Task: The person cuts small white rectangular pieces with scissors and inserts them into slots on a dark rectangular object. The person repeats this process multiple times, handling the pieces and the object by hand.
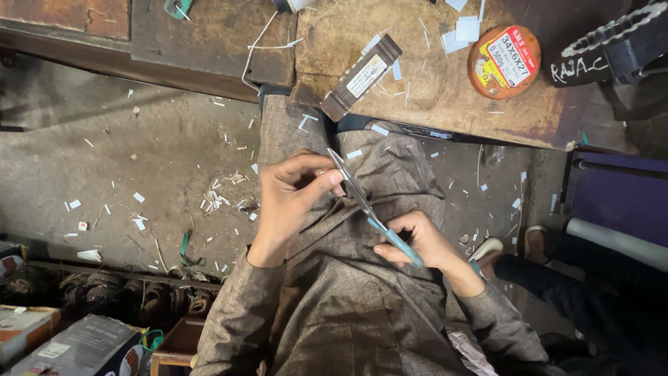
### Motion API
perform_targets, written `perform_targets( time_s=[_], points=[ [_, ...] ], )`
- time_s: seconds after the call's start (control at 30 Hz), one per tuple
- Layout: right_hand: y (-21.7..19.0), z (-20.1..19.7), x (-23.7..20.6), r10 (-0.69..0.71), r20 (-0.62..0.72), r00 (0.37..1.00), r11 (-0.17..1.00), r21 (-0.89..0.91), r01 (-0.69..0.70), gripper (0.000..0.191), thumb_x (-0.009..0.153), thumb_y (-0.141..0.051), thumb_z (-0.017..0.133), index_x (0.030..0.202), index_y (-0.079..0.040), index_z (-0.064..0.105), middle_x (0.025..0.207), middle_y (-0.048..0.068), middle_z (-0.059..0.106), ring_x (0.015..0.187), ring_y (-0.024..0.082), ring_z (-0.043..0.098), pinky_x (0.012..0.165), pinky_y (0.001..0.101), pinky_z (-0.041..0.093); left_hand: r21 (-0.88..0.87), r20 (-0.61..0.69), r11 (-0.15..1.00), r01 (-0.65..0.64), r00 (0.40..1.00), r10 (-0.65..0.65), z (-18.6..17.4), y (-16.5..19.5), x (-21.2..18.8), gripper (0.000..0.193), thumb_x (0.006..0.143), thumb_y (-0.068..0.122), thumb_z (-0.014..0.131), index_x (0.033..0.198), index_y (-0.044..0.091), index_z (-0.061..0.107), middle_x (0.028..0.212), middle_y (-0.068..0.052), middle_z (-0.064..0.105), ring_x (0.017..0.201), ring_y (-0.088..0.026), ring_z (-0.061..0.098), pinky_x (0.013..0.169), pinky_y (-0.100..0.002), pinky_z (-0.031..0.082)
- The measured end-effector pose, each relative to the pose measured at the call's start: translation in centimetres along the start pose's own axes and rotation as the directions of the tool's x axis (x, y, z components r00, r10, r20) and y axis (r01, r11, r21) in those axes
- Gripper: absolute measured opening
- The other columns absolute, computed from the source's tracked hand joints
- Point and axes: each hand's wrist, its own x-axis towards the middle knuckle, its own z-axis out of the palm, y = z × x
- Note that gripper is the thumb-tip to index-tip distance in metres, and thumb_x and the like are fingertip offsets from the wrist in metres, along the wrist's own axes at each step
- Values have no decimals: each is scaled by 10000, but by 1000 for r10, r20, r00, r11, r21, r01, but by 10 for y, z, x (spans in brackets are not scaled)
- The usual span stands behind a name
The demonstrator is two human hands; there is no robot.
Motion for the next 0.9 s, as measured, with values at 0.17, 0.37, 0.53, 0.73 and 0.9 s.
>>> perform_targets(
  time_s=[0.17,0.37,0.53,0.73,0.9],
  points=[
    [1,9,3,-190,-10,982,972,138,190,256,810,-228,849,903,-3,770,658,33,722,549,89,676,511,237,521,-359,-214,925,-123,976,47,3,4,5,241,805,-65,756,997,1,625,977,-90,723,987,-159,745,878,-286,609],
    [4,11,2,-109,17,994,971,218,103,314,829,-236,840,957,35,746,765,60,742,610,108,685,554,248,552,-258,-197,956,-137,977,87,0,2,0,252,860,-34,750,1057,27,605,885,-109,728,705,-184,735,623,-322,632],
    [4,8,2,-122,144,982,937,343,66,355,804,-224,840,1012,38,721,867,61,761,648,114,695,564,265,584,-80,-151,996,-44,988,32,1,-7,-3,147,934,-25,758,1046,-57,669,881,-129,737,757,-178,734,702,-303,609],
    [5,1,-1,-85,168,982,975,215,48,340,795,-217,870,986,31,737,752,51,732,656,108,696,569,259,565,-9,-44,999,36,998,-37,0,-4,-3,138,930,-6,745,1054,-48,702,895,-86,732,751,-128,702,705,-262,575],
    [6,-1,0,-109,121,987,993,63,102,310,794,-209,882,966,9,743,748,25,722,689,65,658,614,231,508,78,11,997,-1,1000,0,-2,7,-6,98,942,-5,750,1011,-64,716,953,-57,675,798,-125,703,724,-252,557]
  ],
)
